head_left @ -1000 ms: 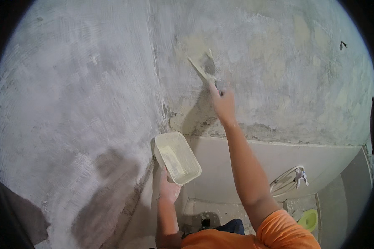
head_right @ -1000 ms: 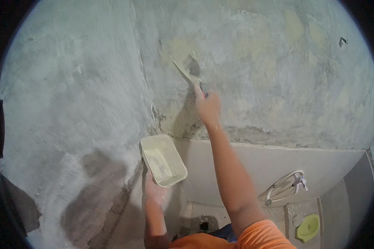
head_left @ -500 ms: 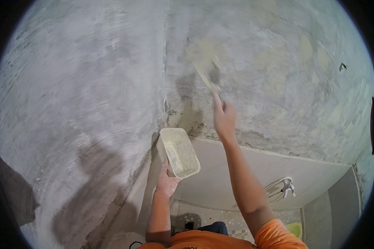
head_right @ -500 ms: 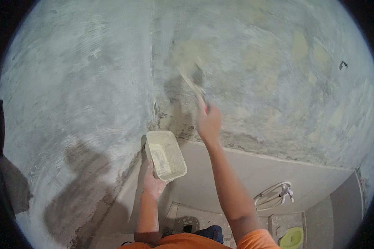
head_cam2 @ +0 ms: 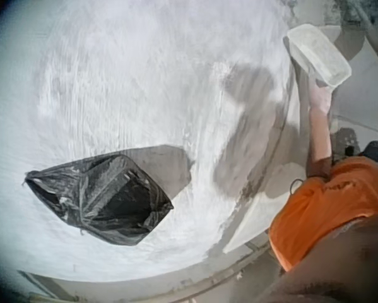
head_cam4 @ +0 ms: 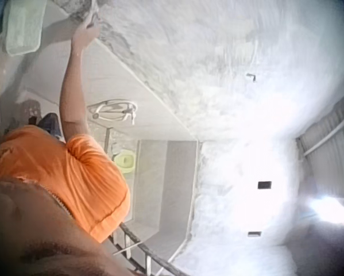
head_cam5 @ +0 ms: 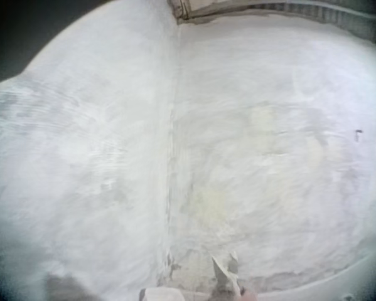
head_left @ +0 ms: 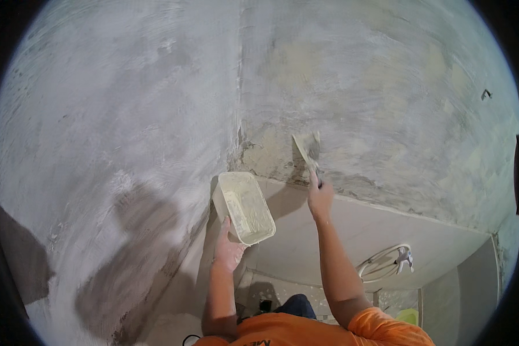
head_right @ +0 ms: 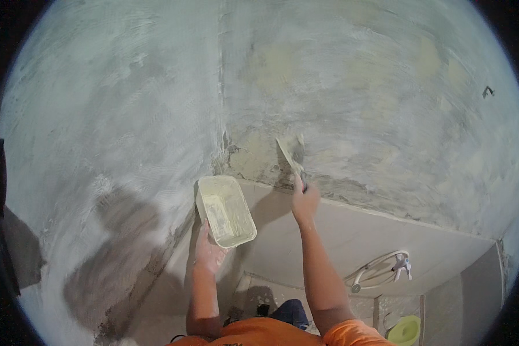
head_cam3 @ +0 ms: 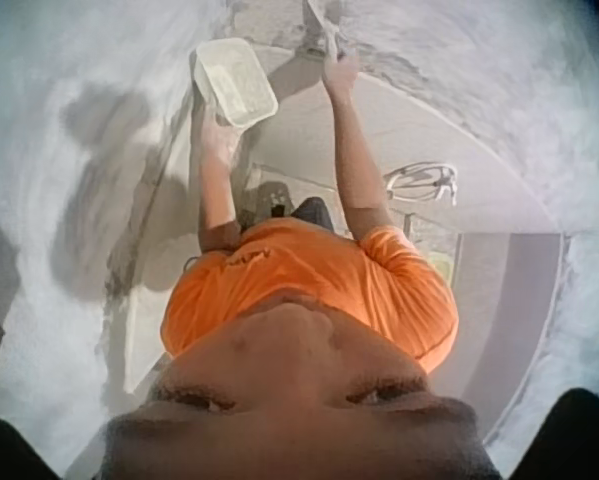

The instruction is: The person applies putty to a wall using a putty knife and a plastic container to hold the material.

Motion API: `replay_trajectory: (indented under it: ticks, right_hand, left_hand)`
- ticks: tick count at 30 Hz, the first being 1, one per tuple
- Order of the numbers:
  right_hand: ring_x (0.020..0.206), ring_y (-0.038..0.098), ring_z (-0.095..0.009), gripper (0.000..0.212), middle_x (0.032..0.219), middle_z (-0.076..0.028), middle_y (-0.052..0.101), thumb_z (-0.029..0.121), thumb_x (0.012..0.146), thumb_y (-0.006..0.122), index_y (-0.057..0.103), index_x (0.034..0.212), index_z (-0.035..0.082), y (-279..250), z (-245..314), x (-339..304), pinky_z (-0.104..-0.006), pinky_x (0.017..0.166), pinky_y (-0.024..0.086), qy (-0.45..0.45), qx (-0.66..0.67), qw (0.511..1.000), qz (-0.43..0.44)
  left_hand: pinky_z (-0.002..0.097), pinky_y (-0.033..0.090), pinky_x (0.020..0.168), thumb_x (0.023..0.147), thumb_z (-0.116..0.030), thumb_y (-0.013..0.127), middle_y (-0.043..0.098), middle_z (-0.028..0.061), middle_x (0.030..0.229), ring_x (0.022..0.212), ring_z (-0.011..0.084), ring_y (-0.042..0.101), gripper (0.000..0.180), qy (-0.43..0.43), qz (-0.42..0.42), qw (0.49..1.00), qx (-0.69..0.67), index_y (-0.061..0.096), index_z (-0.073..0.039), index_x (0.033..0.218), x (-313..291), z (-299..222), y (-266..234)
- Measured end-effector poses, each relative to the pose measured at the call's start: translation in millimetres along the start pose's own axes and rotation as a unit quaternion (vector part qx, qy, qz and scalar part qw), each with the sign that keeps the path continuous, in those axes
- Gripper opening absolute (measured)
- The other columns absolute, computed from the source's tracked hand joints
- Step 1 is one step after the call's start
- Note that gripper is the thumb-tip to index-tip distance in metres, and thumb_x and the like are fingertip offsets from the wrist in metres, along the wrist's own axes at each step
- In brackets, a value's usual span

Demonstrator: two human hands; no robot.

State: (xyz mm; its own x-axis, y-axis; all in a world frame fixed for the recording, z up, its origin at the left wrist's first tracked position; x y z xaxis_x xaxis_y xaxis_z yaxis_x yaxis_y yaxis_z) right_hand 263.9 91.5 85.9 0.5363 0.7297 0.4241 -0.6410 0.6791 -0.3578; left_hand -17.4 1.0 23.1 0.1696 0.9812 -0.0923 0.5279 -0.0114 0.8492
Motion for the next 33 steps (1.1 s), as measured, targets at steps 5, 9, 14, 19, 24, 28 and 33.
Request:
replay_trajectory:
  ticks: [5, 9, 14, 19, 24, 28, 33]
  right_hand:
    - [0.063, 0.049, -0.031, 0.051, 0.066, -0.021, 0.054, 0.040, 0.101, 0.059, 0.062, 0.083, -0.008, -21.6, 14.2, -18.0, -0.0441, 0.063, 0.041, -0.034, 0.038, 0.997, -0.054]
    - [0.061, 0.044, -0.028, 0.049, 0.064, -0.018, 0.050, 0.037, 0.101, 0.059, 0.060, 0.082, -0.008, -32.3, 132.0, 22.5, -0.0422, 0.061, 0.039, -0.107, 0.141, 0.984, -0.035]
    - [0.060, 0.046, -0.019, 0.053, 0.064, -0.009, 0.053, 0.043, 0.099, 0.060, 0.060, 0.076, -0.004, -17.9, 167.9, 84.9, -0.0372, 0.059, 0.038, -0.077, 0.125, 0.989, 0.002]
    - [0.058, 0.046, -0.015, 0.056, 0.061, -0.005, 0.053, 0.047, 0.099, 0.060, 0.062, 0.071, -0.003, 15.1, 52.8, 43.6, -0.0348, 0.057, 0.038, -0.032, 0.137, 0.990, -0.022]
    - [0.058, 0.048, -0.012, 0.047, 0.063, 0.000, 0.052, 0.042, 0.103, 0.057, 0.064, 0.081, 0.000, 1.1, -54.6, -60.1, -0.0302, 0.056, 0.038, 0.114, 0.108, 0.987, 0.044]
    - [0.058, 0.048, -0.012, 0.038, 0.067, 0.000, 0.053, 0.037, 0.105, 0.053, 0.063, 0.091, 0.003, -24.4, -66.8, -95.3, -0.0299, 0.055, 0.039, 0.189, 0.263, 0.936, 0.137]
    - [0.058, 0.048, -0.012, 0.032, 0.070, -0.002, 0.055, 0.034, 0.105, 0.054, 0.062, 0.100, 0.004, -60.9, -11.2, -129.9, -0.0270, 0.052, 0.036, 0.228, 0.396, 0.857, 0.238]
  left_hand:
    - [0.0479, 0.035, 0.117, 0.103, -0.048, 0.052, 0.040, 0.0154, 0.155, 0.141, 0.0344, 0.042, 0.073, 0.002, 0.009, 0.999, 0.031, 0.028, -0.004, 0.156, -10.9, -6.9, -0.5]
    - [0.0482, 0.035, 0.117, 0.103, -0.047, 0.052, 0.039, 0.0150, 0.155, 0.141, 0.0334, 0.042, 0.073, -0.004, -0.017, 0.999, 0.036, 0.027, -0.004, 0.156, -10.3, -10.1, -7.9]
    - [0.0482, 0.036, 0.117, 0.104, -0.045, 0.052, 0.039, 0.0145, 0.156, 0.141, 0.0331, 0.042, 0.071, 0.005, -0.027, 0.997, 0.068, 0.027, -0.004, 0.157, -11.6, -7.0, 8.4]
    - [0.0515, 0.036, 0.118, 0.108, -0.040, 0.045, 0.036, 0.0142, 0.159, 0.144, 0.0339, 0.039, 0.062, 0.017, -0.033, 0.998, 0.051, 0.029, -0.004, 0.156, -10.1, -10.7, 8.7]
    - [0.0480, 0.036, 0.117, 0.102, -0.045, 0.056, 0.039, 0.0126, 0.156, 0.141, 0.0311, 0.043, 0.074, -0.020, -0.003, 0.999, 0.042, 0.028, -0.003, 0.156, 7.3, 3.2, -1.4]
    - [0.0472, 0.037, 0.116, 0.101, -0.046, 0.057, 0.041, 0.0108, 0.155, 0.140, 0.0297, 0.044, 0.074, -0.029, 0.000, 0.994, 0.107, 0.030, -0.006, 0.156, 14.6, 15.3, 4.5]
    - [0.0464, 0.041, 0.112, 0.103, -0.049, 0.049, 0.045, 0.0098, 0.151, 0.136, 0.0288, 0.049, 0.067, -0.020, 0.041, 0.998, 0.035, 0.033, -0.010, 0.156, 31.9, 41.7, -5.9]
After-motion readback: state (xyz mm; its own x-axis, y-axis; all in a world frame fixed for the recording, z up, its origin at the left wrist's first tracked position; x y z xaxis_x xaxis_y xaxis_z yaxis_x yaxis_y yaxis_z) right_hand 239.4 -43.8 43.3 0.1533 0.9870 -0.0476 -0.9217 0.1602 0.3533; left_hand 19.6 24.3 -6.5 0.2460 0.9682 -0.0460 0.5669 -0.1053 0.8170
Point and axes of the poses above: each hand's wrist, its own x-axis towards the middle knuckle, its own y-axis out of the palm, z = x × y, the point moved 4 cm from there along x, towards the middle knuckle
